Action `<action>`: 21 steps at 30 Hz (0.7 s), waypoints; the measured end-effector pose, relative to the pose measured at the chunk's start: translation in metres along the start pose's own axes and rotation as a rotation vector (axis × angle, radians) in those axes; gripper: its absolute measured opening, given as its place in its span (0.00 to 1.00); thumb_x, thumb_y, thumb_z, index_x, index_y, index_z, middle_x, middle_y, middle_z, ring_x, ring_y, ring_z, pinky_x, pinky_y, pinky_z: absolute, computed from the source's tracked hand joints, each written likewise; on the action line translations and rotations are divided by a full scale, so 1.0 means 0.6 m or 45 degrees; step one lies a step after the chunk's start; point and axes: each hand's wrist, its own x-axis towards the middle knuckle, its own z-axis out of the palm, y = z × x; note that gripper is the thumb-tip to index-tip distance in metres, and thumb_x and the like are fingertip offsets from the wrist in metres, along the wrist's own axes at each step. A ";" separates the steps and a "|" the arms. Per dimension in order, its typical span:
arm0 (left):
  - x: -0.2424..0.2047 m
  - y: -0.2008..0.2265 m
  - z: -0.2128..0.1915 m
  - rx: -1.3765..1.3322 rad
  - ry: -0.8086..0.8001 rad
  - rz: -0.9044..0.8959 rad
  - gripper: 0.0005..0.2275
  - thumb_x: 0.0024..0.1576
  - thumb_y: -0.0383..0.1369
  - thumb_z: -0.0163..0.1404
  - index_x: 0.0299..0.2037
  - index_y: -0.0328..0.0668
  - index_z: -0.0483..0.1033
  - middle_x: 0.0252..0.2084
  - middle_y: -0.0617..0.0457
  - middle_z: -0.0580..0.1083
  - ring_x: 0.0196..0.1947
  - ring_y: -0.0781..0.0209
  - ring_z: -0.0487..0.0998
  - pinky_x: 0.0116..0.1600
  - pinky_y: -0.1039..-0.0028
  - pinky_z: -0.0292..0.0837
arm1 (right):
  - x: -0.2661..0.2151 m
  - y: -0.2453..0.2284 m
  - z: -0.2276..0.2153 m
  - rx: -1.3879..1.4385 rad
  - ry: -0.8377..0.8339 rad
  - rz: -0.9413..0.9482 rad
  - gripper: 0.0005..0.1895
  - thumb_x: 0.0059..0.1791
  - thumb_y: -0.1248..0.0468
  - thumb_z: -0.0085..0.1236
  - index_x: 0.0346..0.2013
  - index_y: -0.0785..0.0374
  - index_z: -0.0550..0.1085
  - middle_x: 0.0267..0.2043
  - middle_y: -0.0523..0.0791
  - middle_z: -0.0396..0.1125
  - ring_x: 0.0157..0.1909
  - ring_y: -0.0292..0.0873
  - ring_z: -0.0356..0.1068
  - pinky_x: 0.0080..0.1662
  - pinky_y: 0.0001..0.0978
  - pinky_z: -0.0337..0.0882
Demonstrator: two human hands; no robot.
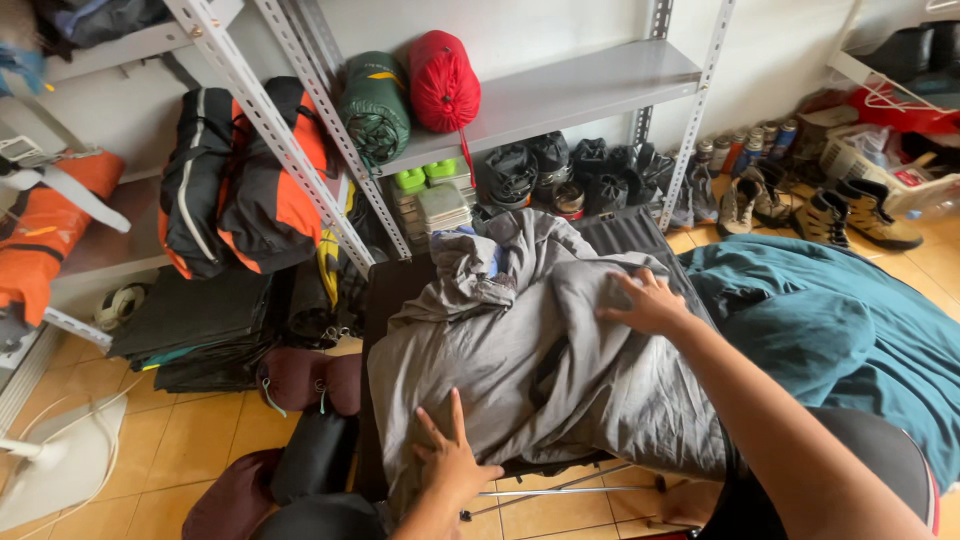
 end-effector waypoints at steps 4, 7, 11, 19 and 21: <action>0.074 -0.022 -0.029 -0.050 0.320 0.153 0.54 0.48 0.34 0.59 0.67 0.73 0.16 0.72 0.31 0.32 0.63 0.33 0.56 0.56 0.62 0.70 | -0.021 -0.032 0.047 -0.136 -0.076 0.033 0.46 0.39 0.26 0.37 0.68 0.32 0.45 0.74 0.46 0.32 0.71 0.58 0.39 0.59 0.63 0.61; 0.155 -0.037 -0.070 -0.058 0.580 0.521 0.45 0.43 0.26 0.51 0.70 0.59 0.36 0.67 0.39 0.52 0.46 0.38 0.74 0.44 0.55 0.75 | -0.020 -0.052 0.115 -0.264 -0.081 -0.127 0.37 0.47 0.36 0.41 0.65 0.47 0.53 0.70 0.58 0.38 0.65 0.66 0.49 0.54 0.57 0.66; 0.275 -0.015 -0.130 -0.239 0.411 0.515 0.34 0.50 0.26 0.38 0.68 0.73 0.51 0.51 0.44 0.70 0.51 0.44 0.71 0.53 0.63 0.66 | -0.057 -0.104 0.194 -0.093 -0.039 -0.281 0.35 0.44 0.37 0.42 0.56 0.57 0.57 0.56 0.60 0.49 0.50 0.74 0.60 0.48 0.61 0.64; 0.318 0.037 -0.174 -0.718 0.213 0.751 0.19 0.49 0.33 0.44 0.52 0.52 0.75 0.55 0.52 0.74 0.57 0.61 0.70 0.61 0.75 0.60 | -0.198 -0.252 0.111 0.190 -0.501 -0.592 0.40 0.47 0.36 0.37 0.56 0.68 0.54 0.56 0.58 0.47 0.45 0.64 0.64 0.46 0.54 0.63; 0.263 0.022 -0.188 -0.307 0.287 0.557 0.29 0.50 0.24 0.33 0.64 0.58 0.61 0.63 0.47 0.63 0.62 0.46 0.64 0.62 0.62 0.59 | -0.204 -0.252 0.051 0.184 -0.581 -0.692 0.15 0.52 0.56 0.44 0.50 0.58 0.69 0.47 0.45 0.69 0.47 0.43 0.69 0.49 0.35 0.71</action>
